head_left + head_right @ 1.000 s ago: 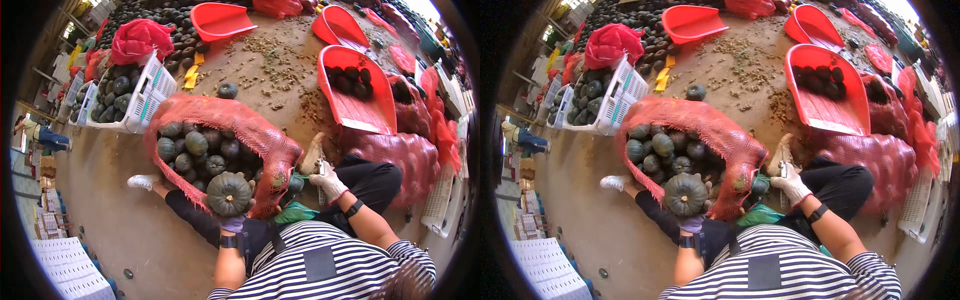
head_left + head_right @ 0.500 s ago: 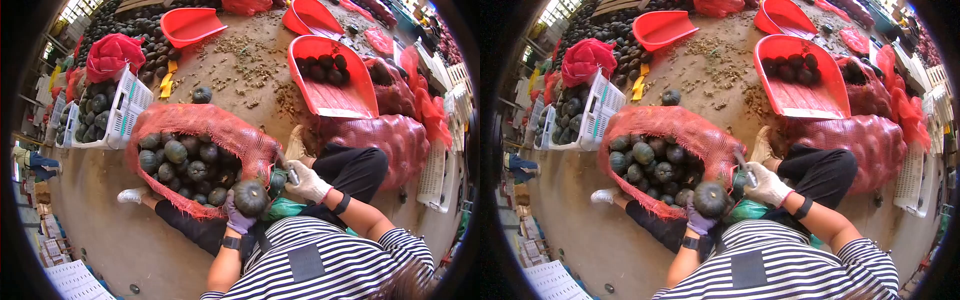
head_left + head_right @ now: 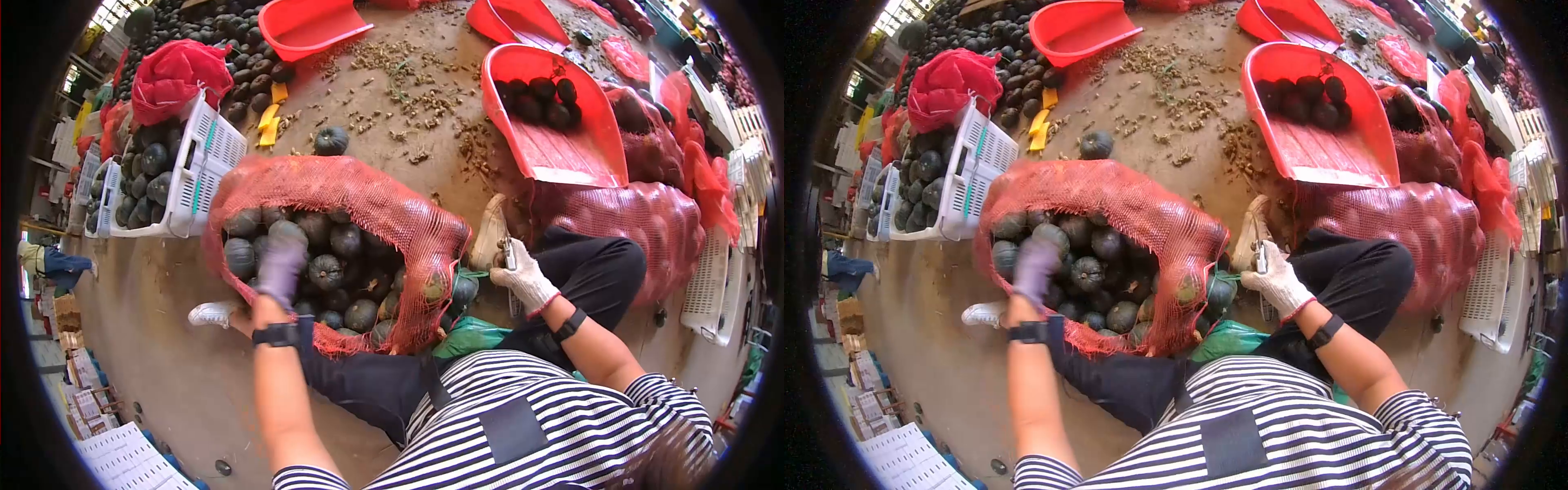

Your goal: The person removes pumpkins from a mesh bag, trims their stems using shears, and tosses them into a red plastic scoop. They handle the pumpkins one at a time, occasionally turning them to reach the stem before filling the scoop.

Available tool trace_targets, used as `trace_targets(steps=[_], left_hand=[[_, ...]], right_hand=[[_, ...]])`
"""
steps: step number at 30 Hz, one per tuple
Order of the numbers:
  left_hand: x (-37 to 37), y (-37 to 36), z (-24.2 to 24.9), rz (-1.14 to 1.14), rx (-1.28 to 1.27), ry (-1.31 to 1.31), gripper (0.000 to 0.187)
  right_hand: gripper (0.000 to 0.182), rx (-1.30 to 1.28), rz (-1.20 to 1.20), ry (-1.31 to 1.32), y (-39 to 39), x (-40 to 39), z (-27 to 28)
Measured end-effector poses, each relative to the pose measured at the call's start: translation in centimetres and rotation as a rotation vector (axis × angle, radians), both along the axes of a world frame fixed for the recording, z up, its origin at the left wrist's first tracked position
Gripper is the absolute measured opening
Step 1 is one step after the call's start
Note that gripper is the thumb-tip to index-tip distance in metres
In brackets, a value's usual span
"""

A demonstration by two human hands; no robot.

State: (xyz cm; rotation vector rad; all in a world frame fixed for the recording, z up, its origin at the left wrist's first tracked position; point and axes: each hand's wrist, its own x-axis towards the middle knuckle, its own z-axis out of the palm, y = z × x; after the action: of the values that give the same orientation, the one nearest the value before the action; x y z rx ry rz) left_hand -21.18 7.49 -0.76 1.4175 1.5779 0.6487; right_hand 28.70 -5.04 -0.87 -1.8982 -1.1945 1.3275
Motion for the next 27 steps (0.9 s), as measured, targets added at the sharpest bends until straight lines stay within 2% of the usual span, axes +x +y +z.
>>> trace_targets(steps=[1,2,3,4,5,6,8,10,14,17,20,21,22,24,25,27], left_hand=[[1.5,-1.5,-4.6,-0.297,-0.172,0.595,0.029],[2.9,-4.1,-7.9,-0.282,-0.547,0.447,0.041],[5.2,-6.3,-8.0,-0.265,-0.742,0.387,0.049],[6.3,-9.0,-10.6,-0.242,-0.668,0.368,0.062],[8.6,-10.0,-11.0,-0.343,-0.766,0.733,0.083],[10.7,-10.6,-9.8,-0.353,-0.82,0.838,0.094],[12.3,-10.7,-13.4,-0.309,-0.93,1.012,0.102],[12.3,-11.1,-13.9,-0.318,-0.902,1.006,0.101],[11.2,-11.0,-13.8,-0.351,-0.818,0.947,0.1],[9.4,-11.3,-10.9,-0.363,-0.708,0.776,0.1],[7.7,-12.5,-8.3,-0.088,-0.511,0.454,0.098],[5.9,-14.3,-12.2,0.048,-0.299,0.367,0.096],[5.6,-14.8,-10.0,0.146,-0.131,0.08,0.089],[7.9,-16.0,-4.4,0.427,-0.294,-0.824,0.077],[7.4,-17.5,-4.7,0.429,-0.409,-1.085,0.078],[10.5,-18.7,-2.2,0.415,-0.399,-1.287,0.088]], right_hand=[[0.076,-0.024,0.021,0.003,-0.1,0.0,-0.3],[0.077,-0.027,0.042,-0.022,-0.3,0.1,-0.4],[0.077,-0.027,0.064,-0.048,-0.6,0.2,-0.5],[0.078,-0.023,0.087,-0.076,-0.6,0.4,-0.4],[0.075,-0.039,0.066,-0.063,-0.6,0.3,-0.2],[0.072,-0.054,0.045,-0.052,-0.6,0.2,0.2],[0.073,-0.086,0.037,-0.079,-0.4,0.0,0.3],[0.081,-0.117,0.08,-0.154,0.0,0.0,-0.1],[0.072,-0.154,0.139,-0.174,0.6,-0.5,-0.6],[0.07,-0.117,0.123,-0.104,-0.1,-0.3,-0.5],[0.068,-0.101,0.133,-0.085,0.0,-0.3,0.5],[0.067,-0.101,0.137,-0.078,-0.1,-0.6,1.2],[0.063,-0.091,0.176,-0.086,-0.1,-1.1,2.3],[0.057,-0.061,0.254,-0.104,0.2,-2.6,4.5],[0.045,-0.042,0.319,-0.083,0.1,-3.3,4.9],[0.038,0.219,0.524,-0.085,-0.4,-4.9,6.1]])
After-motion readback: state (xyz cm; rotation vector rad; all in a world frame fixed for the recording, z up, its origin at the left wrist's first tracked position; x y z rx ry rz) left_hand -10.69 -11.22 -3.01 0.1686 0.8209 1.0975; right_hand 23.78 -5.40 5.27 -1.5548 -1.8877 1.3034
